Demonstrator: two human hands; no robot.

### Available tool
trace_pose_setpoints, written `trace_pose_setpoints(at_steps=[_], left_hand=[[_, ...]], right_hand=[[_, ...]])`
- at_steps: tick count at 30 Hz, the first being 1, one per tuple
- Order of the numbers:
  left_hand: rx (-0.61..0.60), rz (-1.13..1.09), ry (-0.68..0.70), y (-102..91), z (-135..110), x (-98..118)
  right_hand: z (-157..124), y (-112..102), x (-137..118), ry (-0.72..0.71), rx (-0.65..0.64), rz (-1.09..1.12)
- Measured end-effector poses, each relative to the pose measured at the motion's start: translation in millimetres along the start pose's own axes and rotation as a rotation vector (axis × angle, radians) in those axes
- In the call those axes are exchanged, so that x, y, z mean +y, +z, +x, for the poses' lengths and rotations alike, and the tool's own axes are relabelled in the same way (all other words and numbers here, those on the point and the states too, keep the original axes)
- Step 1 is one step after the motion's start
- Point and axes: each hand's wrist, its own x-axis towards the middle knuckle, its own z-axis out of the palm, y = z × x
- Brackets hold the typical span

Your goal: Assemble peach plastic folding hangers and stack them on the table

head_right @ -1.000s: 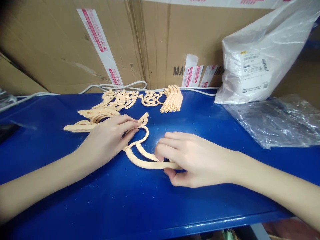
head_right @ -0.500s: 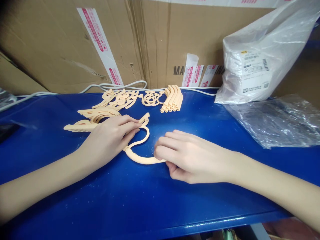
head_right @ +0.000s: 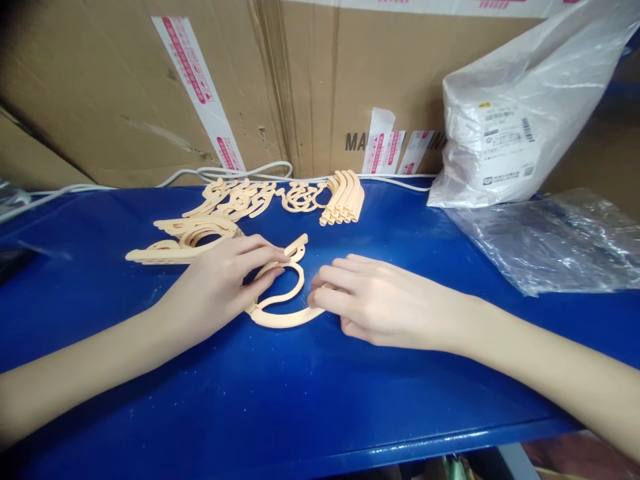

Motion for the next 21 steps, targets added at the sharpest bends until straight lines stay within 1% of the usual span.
trace_pose_setpoints(at_steps=[6,9,13,17,21], left_hand=[[0.004,-0.059,0.048,-1.3,-2,6],[0.016,-0.072,0.063,-1.5,-2,6],[0.022,-0.09,0.069,-0.9,-3,6],[0.021,-0.097,0.067,-1.0,-4,6],[0.02,-0.107,0.062,-1.4,-5,8]], right_hand=[[1,0,7,0.027,0.018,0.101],[0,2,10,0.035,0.039,0.148],[0,3,12,0.075,0.03,0.182],[0,2,13,0.099,0.046,0.156],[0,1,15,0.082,0.068,0.082]])
